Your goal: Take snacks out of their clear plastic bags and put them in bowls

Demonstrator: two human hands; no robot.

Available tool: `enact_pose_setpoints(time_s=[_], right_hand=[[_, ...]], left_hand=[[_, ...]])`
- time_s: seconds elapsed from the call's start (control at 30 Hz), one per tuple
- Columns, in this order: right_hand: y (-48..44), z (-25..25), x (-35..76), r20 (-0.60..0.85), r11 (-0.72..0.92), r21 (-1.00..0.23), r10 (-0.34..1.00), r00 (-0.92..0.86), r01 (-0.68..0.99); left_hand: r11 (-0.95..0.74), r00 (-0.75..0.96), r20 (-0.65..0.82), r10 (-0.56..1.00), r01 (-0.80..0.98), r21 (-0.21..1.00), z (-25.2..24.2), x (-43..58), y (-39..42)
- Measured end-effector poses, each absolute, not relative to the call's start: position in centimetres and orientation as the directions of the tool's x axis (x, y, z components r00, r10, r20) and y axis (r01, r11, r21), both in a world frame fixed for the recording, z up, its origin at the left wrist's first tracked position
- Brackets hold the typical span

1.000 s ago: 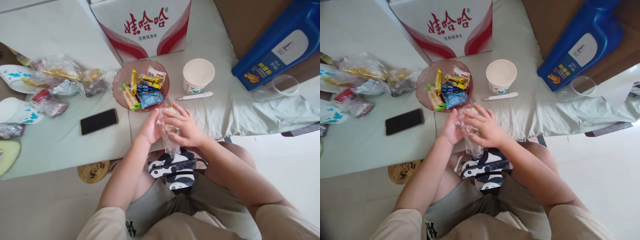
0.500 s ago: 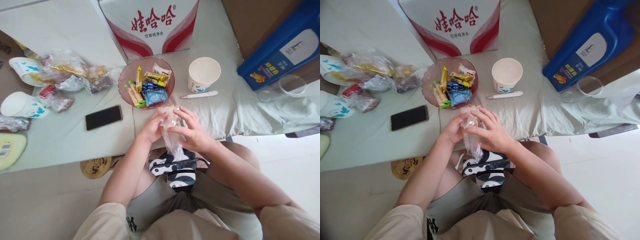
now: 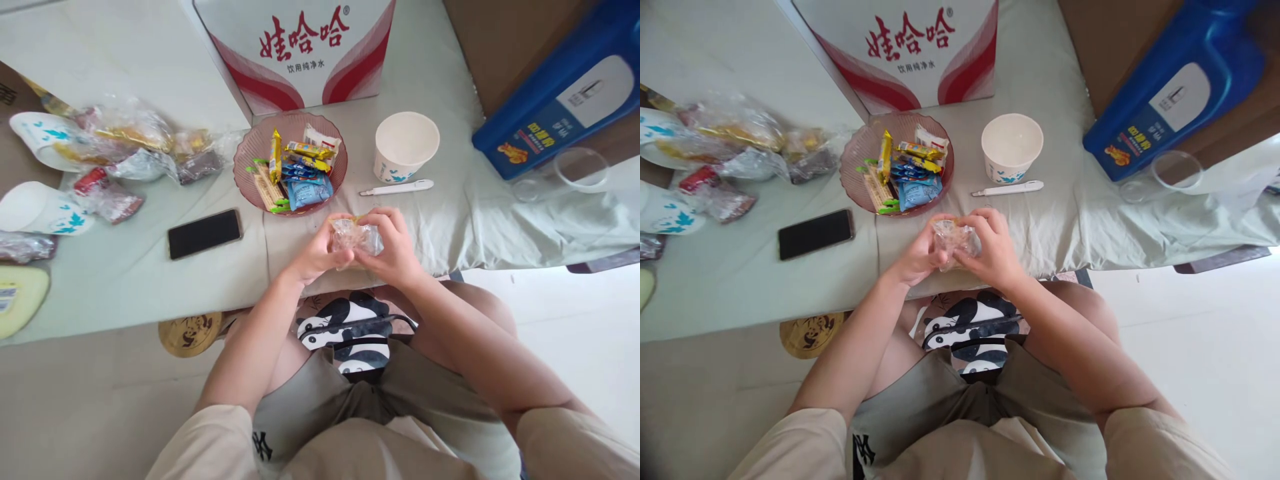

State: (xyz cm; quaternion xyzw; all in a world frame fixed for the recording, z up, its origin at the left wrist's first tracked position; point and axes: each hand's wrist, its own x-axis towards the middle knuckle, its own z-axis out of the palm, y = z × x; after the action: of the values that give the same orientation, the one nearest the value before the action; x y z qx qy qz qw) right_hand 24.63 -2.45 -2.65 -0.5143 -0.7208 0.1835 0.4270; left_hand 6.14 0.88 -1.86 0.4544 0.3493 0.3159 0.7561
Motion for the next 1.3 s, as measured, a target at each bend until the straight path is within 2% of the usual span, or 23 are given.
enact_pose_setpoints(time_s=[0.1,0.17,0.23,0.3,0.37,0.47,0.57,0.63,0.7,0.77,0.83,0.9,0.97,1.03,1.1,1.23,1.3], right_hand=[[-1.3,-2.3,26.2,0.332,0.432,-0.787,0.898,-0.288,0.440],[-0.3,-2.1,27.6,0.314,0.423,-0.791,0.901,-0.300,0.443],[0.6,-2.2,28.9,0.341,0.363,-0.714,0.927,-0.157,0.598],[1.3,-2.6,29.6,0.361,0.237,-0.583,0.933,-0.014,0.777],[1.7,-3.1,29.7,0.319,0.127,-0.456,0.947,0.029,0.881],[1.9,-3.7,29.6,0.233,0.056,-0.330,0.972,0.024,0.942],[1.9,-3.6,29.5,0.200,0.024,-0.294,0.979,0.037,0.955],[1.6,-3.2,29.5,0.200,0.043,-0.376,0.979,0.035,0.926],[1.0,-2.6,29.2,0.239,0.118,-0.549,0.971,0.019,0.828],[0.2,-1.9,28.8,0.279,0.210,-0.724,0.960,0.000,0.657],[-0.7,-1.4,28.2,0.262,0.255,-0.840,0.964,-0.054,0.480],[-1.2,-1.0,27.8,0.170,0.205,-0.932,0.976,-0.139,0.298],[-1.2,-0.7,27.7,0.062,0.078,-0.994,0.977,-0.204,0.071],[-0.9,-0.2,27.6,-0.020,-0.056,-0.987,0.974,-0.226,-0.153],[-0.7,0.6,27.7,-0.078,-0.140,-0.946,0.974,-0.214,-0.292],[-0.7,1.9,27.9,-0.185,-0.262,-0.879,0.957,-0.222,-0.398],[-0.8,2.1,27.9,-0.202,-0.274,-0.848,0.959,-0.201,-0.455]], left_hand=[[0.305,0.486,-0.239,0.841,-0.061,0.950,-2.2,5.9,1.1],[0.286,0.438,-0.239,0.867,-0.043,0.957,-2.2,5.8,1.1],[0.309,0.438,-0.255,0.862,-0.053,0.950,-2.2,5.8,1.1],[0.345,0.455,-0.277,0.846,-0.073,0.936,-2.1,5.8,1.1],[0.366,0.453,-0.287,0.844,-0.094,0.926,-2.0,5.8,1.1],[0.358,0.423,-0.276,0.863,-0.126,0.925,-1.9,5.9,1.0],[0.336,0.392,-0.252,0.885,-0.160,0.928,-1.9,6.0,1.0],[0.295,0.338,-0.218,0.916,-0.197,0.935,-1.9,6.1,0.9],[0.211,0.225,-0.158,0.961,-0.234,0.949,-1.9,6.3,0.9],[0.125,0.091,-0.106,0.990,-0.248,0.960,-1.7,6.3,0.8],[0.098,0.017,-0.097,0.995,-0.241,0.966,-1.2,6.0,0.8],[0.169,0.057,-0.160,0.986,-0.223,0.960,-0.4,5.4,0.7],[0.311,0.170,-0.281,0.944,-0.184,0.932,0.5,4.8,0.5],[0.452,0.268,-0.406,0.874,-0.139,0.881,1.3,4.3,0.4],[0.535,0.307,-0.481,0.821,-0.120,0.836,1.7,4.2,0.5],[0.570,0.288,-0.516,0.806,-0.144,0.809,1.6,4.6,1.0],[0.561,0.266,-0.513,0.816,-0.150,0.814,1.2,5.0,1.3]])
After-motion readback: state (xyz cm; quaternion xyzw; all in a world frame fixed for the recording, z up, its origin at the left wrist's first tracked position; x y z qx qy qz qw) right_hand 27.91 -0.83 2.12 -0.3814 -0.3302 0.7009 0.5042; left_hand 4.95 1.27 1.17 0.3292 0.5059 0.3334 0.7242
